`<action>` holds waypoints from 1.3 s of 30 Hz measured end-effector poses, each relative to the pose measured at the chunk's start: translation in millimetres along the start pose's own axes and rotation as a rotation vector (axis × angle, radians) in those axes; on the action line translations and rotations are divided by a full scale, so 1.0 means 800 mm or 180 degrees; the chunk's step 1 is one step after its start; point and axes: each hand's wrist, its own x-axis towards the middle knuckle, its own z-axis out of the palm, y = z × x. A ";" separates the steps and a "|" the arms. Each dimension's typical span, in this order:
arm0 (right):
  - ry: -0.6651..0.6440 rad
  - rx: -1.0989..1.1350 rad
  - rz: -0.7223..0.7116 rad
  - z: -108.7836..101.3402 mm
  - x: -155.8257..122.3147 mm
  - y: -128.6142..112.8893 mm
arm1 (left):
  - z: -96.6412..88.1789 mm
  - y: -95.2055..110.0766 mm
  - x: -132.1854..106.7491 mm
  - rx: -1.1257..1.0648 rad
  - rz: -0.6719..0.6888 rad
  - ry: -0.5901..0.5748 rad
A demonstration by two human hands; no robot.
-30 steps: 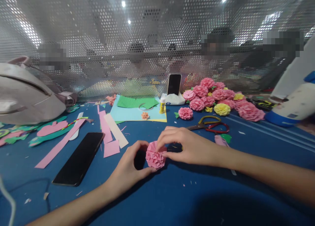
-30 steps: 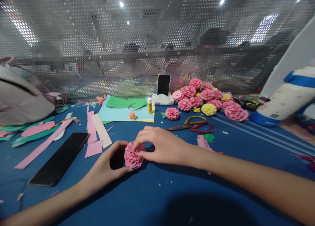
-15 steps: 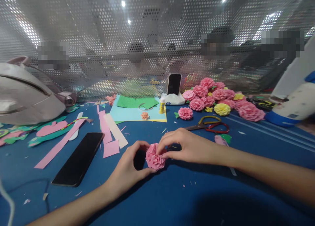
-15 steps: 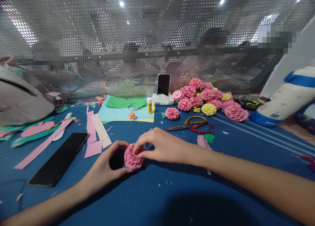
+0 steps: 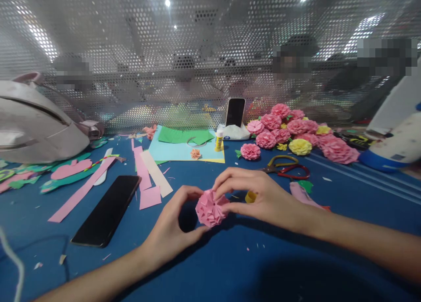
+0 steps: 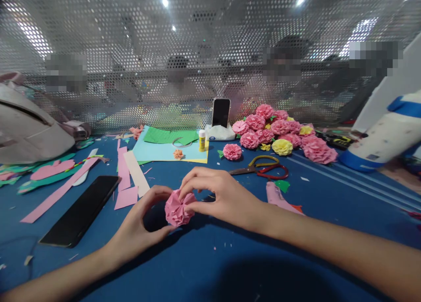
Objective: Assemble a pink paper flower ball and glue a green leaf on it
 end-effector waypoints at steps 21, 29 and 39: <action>0.0585 -0.0440 -0.0389 0.014 -0.024 -0.003 | -0.009 -0.002 -0.012 0.0124 0.0935 0.0095; 0.0547 -0.0560 -0.0361 0.016 -0.017 -0.007 | -0.008 -0.004 -0.011 0.0063 0.0966 0.0099; 0.0537 -0.0396 -0.0196 0.018 -0.010 -0.009 | -0.008 -0.005 -0.009 -0.0101 0.0895 0.0106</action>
